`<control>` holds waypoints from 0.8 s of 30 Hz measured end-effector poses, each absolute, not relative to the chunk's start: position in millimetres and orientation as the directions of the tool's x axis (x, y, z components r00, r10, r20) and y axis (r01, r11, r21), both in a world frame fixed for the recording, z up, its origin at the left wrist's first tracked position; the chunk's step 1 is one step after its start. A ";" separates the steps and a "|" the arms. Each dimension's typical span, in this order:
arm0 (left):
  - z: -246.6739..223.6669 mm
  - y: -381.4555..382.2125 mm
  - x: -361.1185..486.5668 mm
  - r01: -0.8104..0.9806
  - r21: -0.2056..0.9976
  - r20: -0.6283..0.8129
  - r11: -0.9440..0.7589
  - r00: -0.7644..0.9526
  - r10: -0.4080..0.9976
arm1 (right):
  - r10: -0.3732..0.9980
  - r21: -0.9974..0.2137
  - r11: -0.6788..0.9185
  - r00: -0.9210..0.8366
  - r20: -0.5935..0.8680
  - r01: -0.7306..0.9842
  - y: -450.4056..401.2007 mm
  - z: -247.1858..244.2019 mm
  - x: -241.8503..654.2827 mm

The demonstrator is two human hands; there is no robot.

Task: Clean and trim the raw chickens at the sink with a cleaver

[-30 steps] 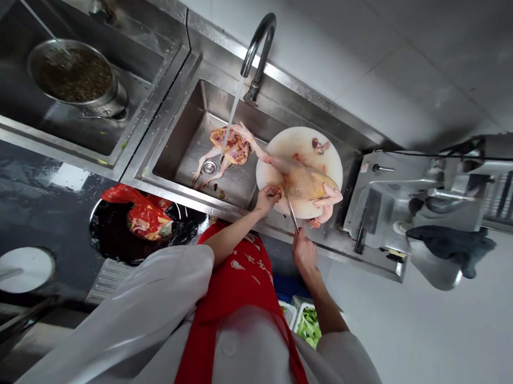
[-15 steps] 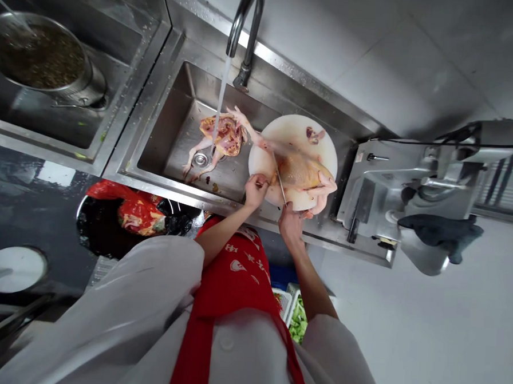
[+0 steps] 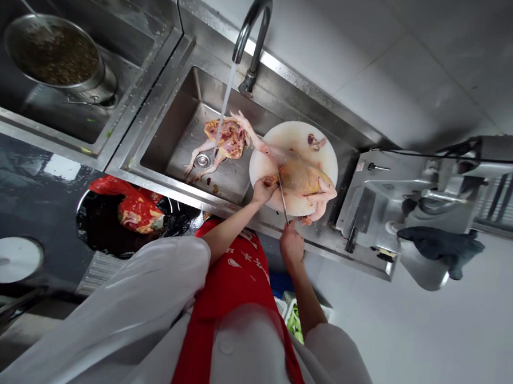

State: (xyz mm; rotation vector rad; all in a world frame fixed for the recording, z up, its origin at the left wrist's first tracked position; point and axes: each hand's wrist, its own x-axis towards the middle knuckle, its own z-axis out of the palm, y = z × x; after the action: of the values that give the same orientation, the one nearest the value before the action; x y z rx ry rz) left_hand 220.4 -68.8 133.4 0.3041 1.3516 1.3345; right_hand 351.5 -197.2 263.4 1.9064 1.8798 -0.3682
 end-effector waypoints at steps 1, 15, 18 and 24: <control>132.4 -68.9 221.4 -0.502 0.810 -0.500 0.304 -0.318 0.806 | 0.874 0.122 0.014 0.047 -0.484 0.992 -200.5 263.9 353.5; 129.7 -70.6 219.9 -0.372 0.895 -0.368 0.245 -0.307 0.878 | 0.870 0.146 0.063 0.018 -0.492 0.987 -174.2 258.8 338.8; 130.6 -74.0 219.5 -0.318 0.920 -0.323 0.229 -0.283 0.903 | 0.855 0.150 0.057 0.029 -0.519 0.987 -182.3 259.3 346.8; 138.6 -58.3 209.5 -0.342 0.908 -0.329 0.241 -0.229 0.916 | 0.901 0.112 0.087 -0.030 -0.432 0.990 -135.1 238.6 323.1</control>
State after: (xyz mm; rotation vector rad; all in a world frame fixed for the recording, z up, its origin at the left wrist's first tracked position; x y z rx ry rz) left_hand 209.5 -58.3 138.6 0.6139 1.2951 1.3137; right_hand 323.1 -135.1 238.6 1.8628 1.9808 -0.3072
